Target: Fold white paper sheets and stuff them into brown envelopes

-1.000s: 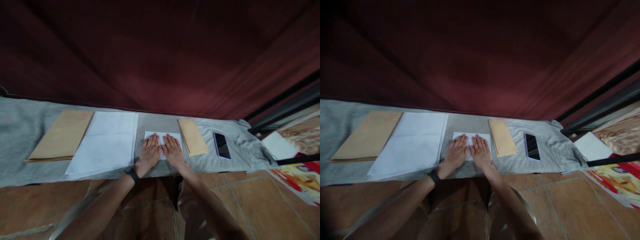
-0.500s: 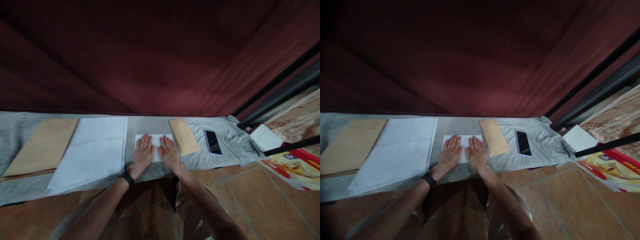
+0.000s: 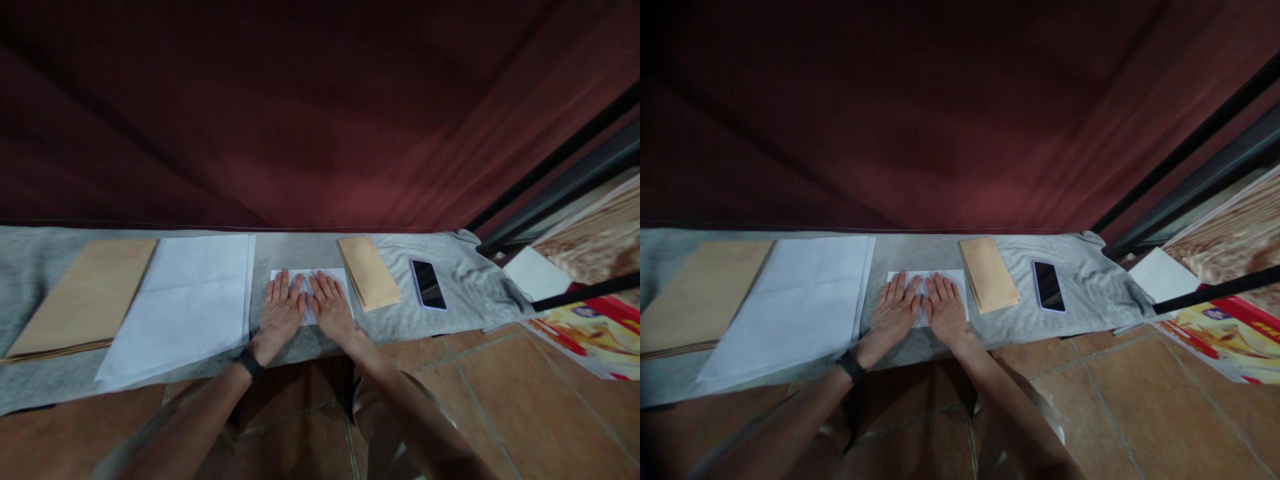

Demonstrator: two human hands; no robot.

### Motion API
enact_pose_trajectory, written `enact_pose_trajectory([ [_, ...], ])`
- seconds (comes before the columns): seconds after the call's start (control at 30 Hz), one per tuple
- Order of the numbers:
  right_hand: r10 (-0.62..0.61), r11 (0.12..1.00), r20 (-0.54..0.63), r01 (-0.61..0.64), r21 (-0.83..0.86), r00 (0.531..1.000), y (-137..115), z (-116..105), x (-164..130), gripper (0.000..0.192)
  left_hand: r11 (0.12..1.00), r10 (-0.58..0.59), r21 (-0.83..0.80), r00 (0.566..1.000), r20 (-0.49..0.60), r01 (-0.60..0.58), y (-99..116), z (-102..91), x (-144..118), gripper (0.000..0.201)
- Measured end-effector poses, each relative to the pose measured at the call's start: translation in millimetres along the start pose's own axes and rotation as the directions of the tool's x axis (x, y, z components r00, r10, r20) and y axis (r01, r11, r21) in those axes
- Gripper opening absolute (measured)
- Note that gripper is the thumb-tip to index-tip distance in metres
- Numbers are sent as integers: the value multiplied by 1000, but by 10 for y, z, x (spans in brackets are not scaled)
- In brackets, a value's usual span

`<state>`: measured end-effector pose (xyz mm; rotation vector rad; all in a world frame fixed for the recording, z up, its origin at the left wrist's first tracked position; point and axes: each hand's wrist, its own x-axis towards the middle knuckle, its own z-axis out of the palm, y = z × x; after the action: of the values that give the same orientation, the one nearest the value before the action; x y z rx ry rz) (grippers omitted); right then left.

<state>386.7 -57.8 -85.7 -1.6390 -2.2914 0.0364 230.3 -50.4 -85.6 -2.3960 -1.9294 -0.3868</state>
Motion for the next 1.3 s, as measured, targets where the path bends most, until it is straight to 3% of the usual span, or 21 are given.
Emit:
enact_pose_trajectory([
  [0.23,26,999,8,-25,-45,1000,122,40,-73,54,1000,-17,-16,1000,-22,16,-30,-1,-66,57],
  [0.43,38,995,-21,-40,-93,999,287,73,-126,58,999,-33,-29,999,21,34,2,-91,-121,60],
  [0.7,126,986,-15,-126,-108,992,238,-23,-213,61,998,-9,-54,999,46,12,-51,-64,-188,60],
  [1.13,435,898,162,-416,-142,886,174,-499,-170,60,1000,-4,-31,999,46,5,-57,-72,-184,60],
  [1.3,515,857,194,-493,-152,835,193,-553,-160,45,1000,3,-8,1000,31,-2,-63,-69,-181,60],
])
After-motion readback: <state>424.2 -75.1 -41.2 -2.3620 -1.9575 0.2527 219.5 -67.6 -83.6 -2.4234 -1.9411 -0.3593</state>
